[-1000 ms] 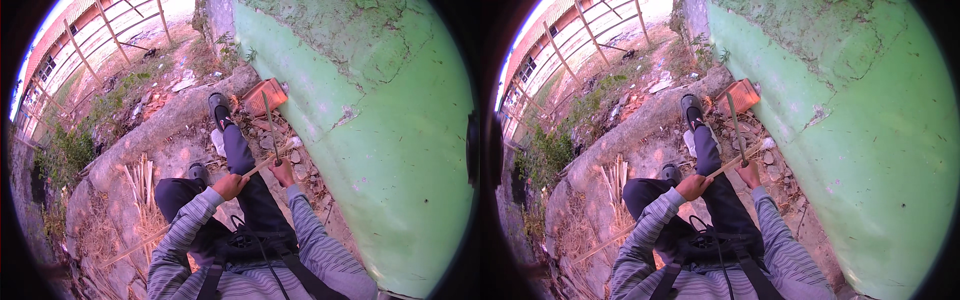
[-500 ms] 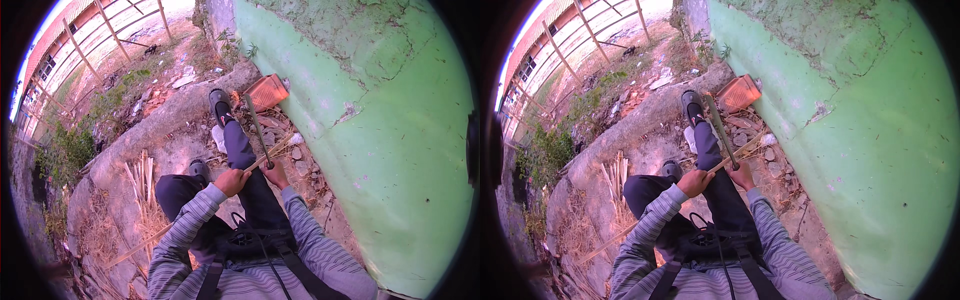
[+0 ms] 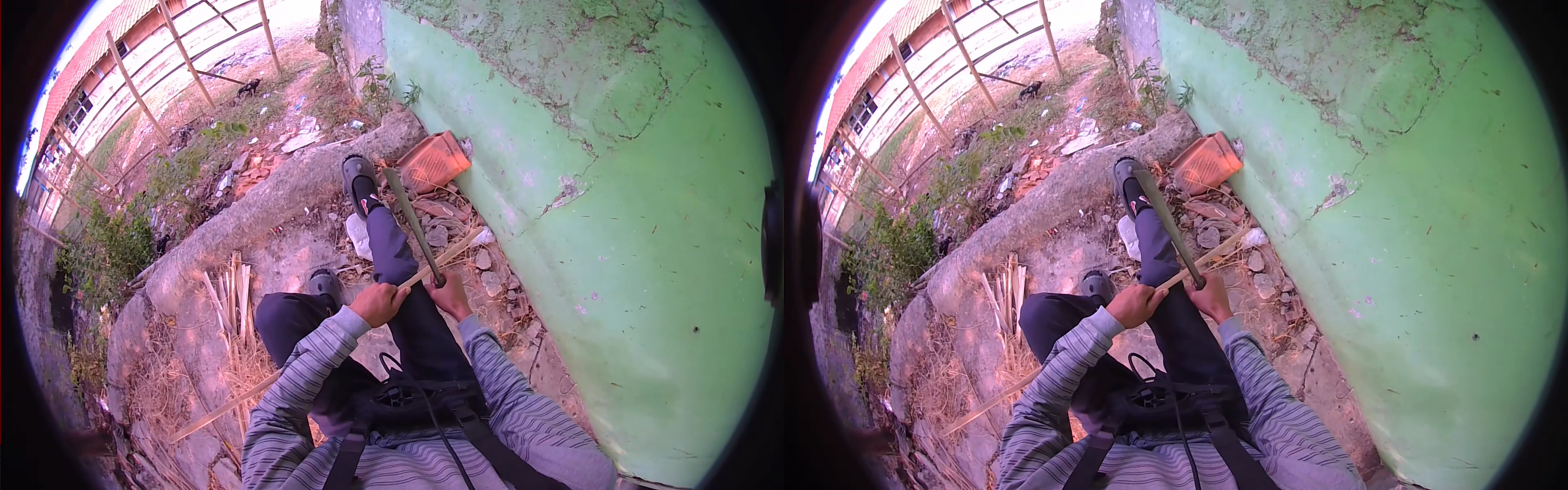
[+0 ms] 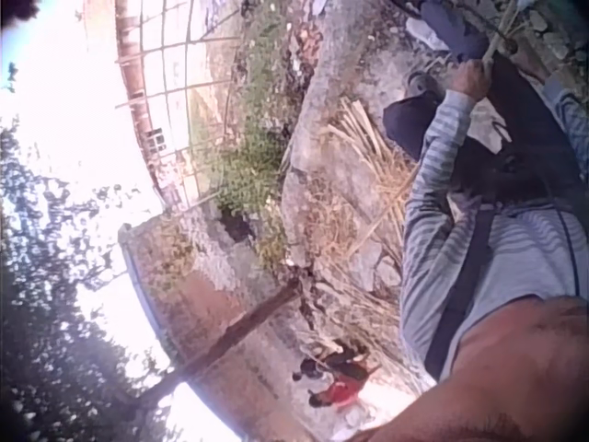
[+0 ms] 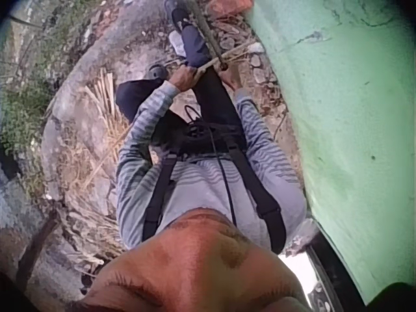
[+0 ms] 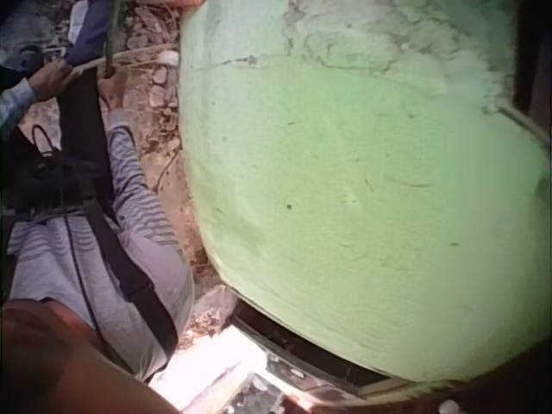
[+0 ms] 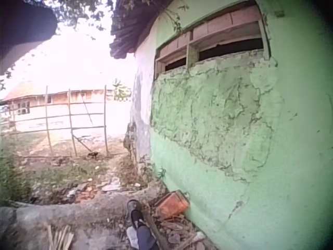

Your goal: The person shaves a long strip of bamboo with a machete to smooth the surface and thin the material.

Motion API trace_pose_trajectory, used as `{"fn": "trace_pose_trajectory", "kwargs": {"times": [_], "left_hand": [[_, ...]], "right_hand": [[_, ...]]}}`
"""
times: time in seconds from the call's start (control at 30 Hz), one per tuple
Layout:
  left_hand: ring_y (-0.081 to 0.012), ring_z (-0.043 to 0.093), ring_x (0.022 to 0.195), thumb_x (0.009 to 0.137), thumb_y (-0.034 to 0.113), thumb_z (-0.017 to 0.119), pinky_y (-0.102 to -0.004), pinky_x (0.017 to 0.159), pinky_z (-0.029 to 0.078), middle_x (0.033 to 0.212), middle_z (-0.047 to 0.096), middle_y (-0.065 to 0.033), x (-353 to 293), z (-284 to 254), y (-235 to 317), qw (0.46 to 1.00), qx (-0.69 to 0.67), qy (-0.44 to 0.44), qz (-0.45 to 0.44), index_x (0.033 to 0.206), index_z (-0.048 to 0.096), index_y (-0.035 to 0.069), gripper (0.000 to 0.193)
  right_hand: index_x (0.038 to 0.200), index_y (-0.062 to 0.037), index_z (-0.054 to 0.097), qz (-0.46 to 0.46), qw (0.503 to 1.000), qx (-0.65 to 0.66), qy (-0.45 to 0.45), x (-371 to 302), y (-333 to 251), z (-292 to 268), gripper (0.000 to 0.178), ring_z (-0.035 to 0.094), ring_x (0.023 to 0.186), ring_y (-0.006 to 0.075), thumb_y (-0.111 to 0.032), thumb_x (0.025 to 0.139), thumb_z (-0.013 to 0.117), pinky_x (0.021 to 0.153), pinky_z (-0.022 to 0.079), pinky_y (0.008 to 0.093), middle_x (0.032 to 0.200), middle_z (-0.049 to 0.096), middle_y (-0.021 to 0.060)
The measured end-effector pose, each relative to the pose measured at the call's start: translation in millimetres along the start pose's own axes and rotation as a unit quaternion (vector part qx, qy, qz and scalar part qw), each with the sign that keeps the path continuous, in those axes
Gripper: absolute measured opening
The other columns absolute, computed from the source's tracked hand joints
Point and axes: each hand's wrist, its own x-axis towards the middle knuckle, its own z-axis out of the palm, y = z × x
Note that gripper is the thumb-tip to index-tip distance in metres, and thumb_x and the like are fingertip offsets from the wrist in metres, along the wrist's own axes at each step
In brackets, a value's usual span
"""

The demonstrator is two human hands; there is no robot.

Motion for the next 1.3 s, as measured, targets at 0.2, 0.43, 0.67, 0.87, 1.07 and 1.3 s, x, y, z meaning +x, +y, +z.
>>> {"fn": "trace_pose_trajectory", "kwargs": {"times": [0.2, 0.43, 0.67, 0.87, 1.07, 1.3], "left_hand": [[-0.0501, 0.064, 0.072, 0.106, 0.040, 0.053, -0.0568, 0.068, 0.051, 0.071, 0.063, -0.0304, 3.3, 2.2, 2.4, 1.000, 0.010, -0.003, -0.002, 0.077, 0.066, -0.005, 0.055], [-0.0500, 0.065, 0.073, 0.106, 0.040, 0.053, -0.0574, 0.069, 0.050, 0.071, 0.063, -0.0306, -1.0, -4.0, 1.7, 1.000, -0.005, -0.020, -0.011, 0.078, 0.066, -0.005, 0.055], [-0.0498, 0.066, 0.072, 0.105, 0.045, 0.054, -0.0573, 0.070, 0.053, 0.072, 0.065, -0.0297, 7.6, 2.3, 0.9, 1.000, -0.004, -0.014, -0.012, 0.078, 0.069, -0.003, 0.057], [-0.0502, 0.064, 0.072, 0.106, 0.040, 0.052, -0.0575, 0.069, 0.049, 0.072, 0.063, -0.0311, 13.7, 3.6, 0.3, 1.000, 0.003, 0.001, -0.011, 0.078, 0.066, -0.006, 0.056], [-0.0509, 0.065, 0.073, 0.105, 0.045, 0.053, -0.0574, 0.071, 0.053, 0.073, 0.065, -0.0301, 13.7, 6.1, -11.6, 1.000, -0.018, 0.003, 0.001, 0.078, 0.069, -0.004, 0.058], [-0.0505, 0.065, 0.074, 0.106, 0.043, 0.051, -0.0574, 0.071, 0.051, 0.074, 0.064, -0.0305, 7.9, 5.4, -10.5, 1.000, -0.020, -0.005, 0.002, 0.079, 0.068, -0.005, 0.057]], "right_hand": [[0.067, -0.0069, 0.049, 0.043, 0.996, 0.060, 0.042, 24.4, 33.3, -9.3, 0.031, 0.047, 0.055, 0.0088, -0.013, 0.078, 0.077, 0.054, 0.039, 0.0318, 0.058, 0.049, -0.0015], [0.068, -0.0065, 0.050, 0.018, 0.998, 0.054, 0.011, 4.6, 21.1, -5.9, 0.029, 0.047, 0.055, 0.0093, -0.014, 0.078, 0.076, 0.053, 0.038, 0.0319, 0.058, 0.050, 0.0001], [0.067, -0.0041, 0.054, 0.009, 1.000, 0.006, -0.013, 10.6, 20.4, -16.4, 0.029, 0.053, 0.054, 0.0143, -0.019, 0.076, 0.077, 0.056, 0.042, 0.0359, 0.055, 0.052, 0.0051], [0.067, -0.0054, 0.053, -0.001, 1.000, 0.014, 0.003, 22.7, 25.5, -12.4, 0.029, 0.049, 0.054, 0.0111, -0.018, 0.077, 0.076, 0.054, 0.040, 0.0338, 0.055, 0.050, 0.0020], [0.067, -0.0042, 0.055, 0.015, 1.000, 0.025, 0.011, 16.0, 11.0, -7.9, 0.028, 0.051, 0.054, 0.0130, -0.019, 0.077, 0.077, 0.055, 0.043, 0.0358, 0.056, 0.053, 0.0038], [0.069, -0.0046, 0.055, 0.014, 1.000, -0.011, 0.008, 12.9, 11.9, -7.9, 0.023, 0.051, 0.055, 0.0112, -0.012, 0.076, 0.076, 0.055, 0.042, 0.0335, 0.058, 0.052, 0.0019]]}}
